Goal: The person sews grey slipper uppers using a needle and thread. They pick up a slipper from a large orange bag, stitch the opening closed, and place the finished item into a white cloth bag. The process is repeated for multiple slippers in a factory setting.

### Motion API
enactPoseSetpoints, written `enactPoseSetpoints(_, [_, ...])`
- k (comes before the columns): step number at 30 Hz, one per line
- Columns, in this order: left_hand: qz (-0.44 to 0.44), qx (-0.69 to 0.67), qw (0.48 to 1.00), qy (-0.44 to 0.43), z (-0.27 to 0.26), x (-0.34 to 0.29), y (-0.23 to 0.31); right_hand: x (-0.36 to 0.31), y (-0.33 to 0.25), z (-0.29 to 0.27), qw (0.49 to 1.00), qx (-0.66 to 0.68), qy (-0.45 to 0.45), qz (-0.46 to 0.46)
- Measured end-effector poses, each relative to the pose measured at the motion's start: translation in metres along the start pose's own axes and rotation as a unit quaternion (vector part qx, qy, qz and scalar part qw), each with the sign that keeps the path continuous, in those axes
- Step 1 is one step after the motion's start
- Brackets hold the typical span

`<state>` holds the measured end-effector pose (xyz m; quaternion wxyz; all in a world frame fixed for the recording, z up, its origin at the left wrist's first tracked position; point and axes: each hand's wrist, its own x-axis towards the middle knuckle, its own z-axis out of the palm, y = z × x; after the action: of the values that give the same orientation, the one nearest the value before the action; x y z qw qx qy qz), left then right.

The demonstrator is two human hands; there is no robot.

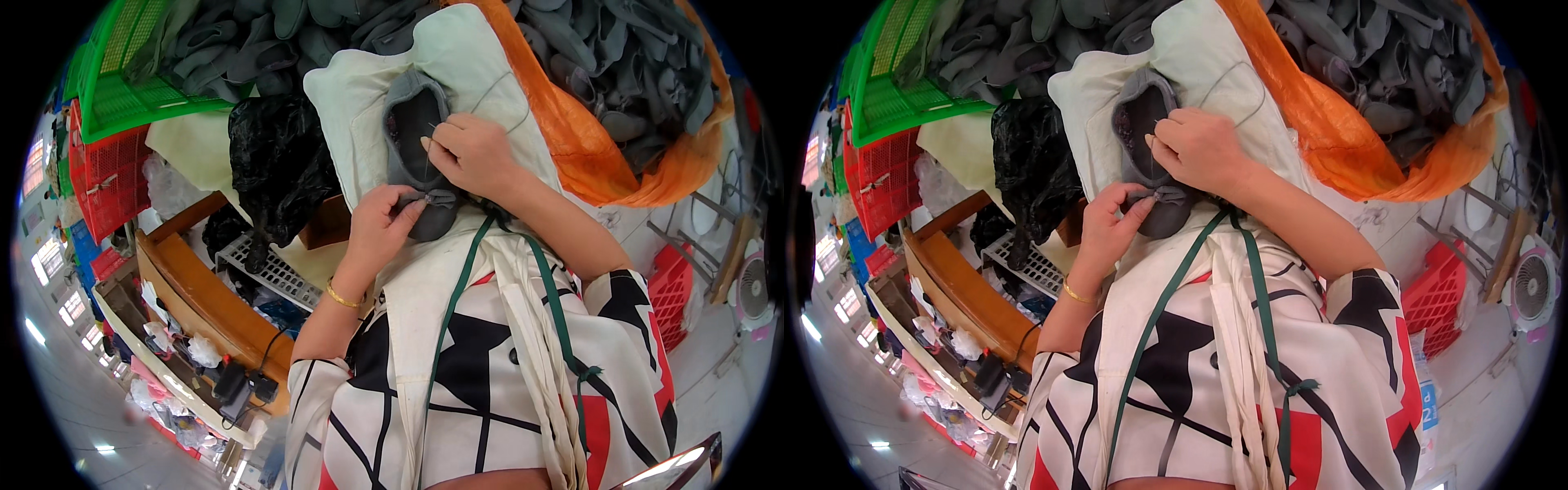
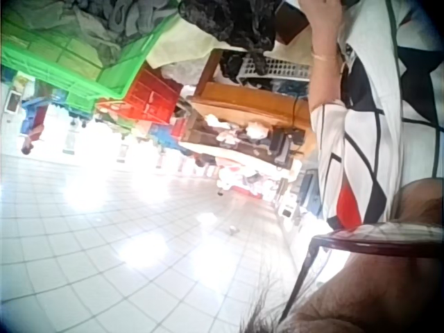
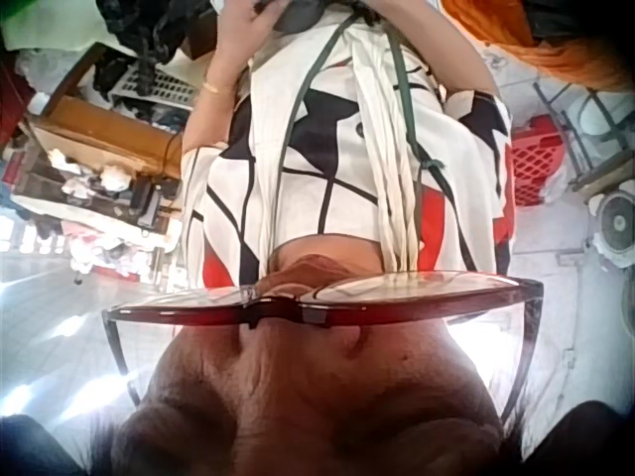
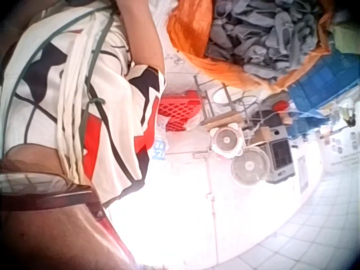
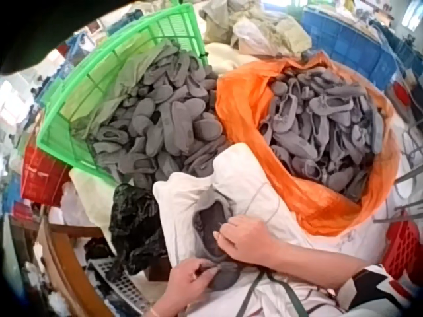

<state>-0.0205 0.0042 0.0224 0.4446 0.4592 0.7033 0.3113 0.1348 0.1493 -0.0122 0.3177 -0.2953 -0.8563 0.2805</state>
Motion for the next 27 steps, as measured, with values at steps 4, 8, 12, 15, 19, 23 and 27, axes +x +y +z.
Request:
enactPoseSetpoints(4, [-0.072, 0.041, 0.991, 0.103, 0.002, -0.017, -0.001, 0.001, -0.001, -0.015, 1.000, -0.002, 0.011, -0.007])
enactPoseSetpoints(8, [-0.167, 0.034, 0.983, 0.067, 0.010, -0.030, -0.011, 0.003, -0.008, -0.019, 0.999, -0.002, 0.019, -0.027])
enactPoseSetpoints(12, [-0.207, 0.013, 0.978, 0.033, 0.012, -0.029, -0.017, 0.010, -0.014, -0.028, 0.999, 0.010, 0.009, -0.048])
enactPoseSetpoints(15, [-0.168, -0.028, 0.980, 0.104, -0.001, -0.025, -0.021, 0.018, -0.009, -0.051, 0.997, -0.040, 0.051, -0.037])
enactPoseSetpoints(19, [-0.062, -0.240, 0.947, 0.205, -0.052, -0.009, -0.012, 0.024, 0.010, -0.095, 0.992, -0.065, 0.105, -0.011])
enactPoseSetpoints(23, [0.048, -0.218, 0.956, 0.190, -0.133, 0.012, 0.014, 0.019, 0.015, -0.137, 0.989, -0.085, 0.098, 0.076])
enactPoseSetpoints(27, [0.025, -0.152, 0.988, -0.004, -0.175, 0.041, 0.034, 0.007, 0.026, -0.150, 0.990, -0.095, 0.017, 0.102])
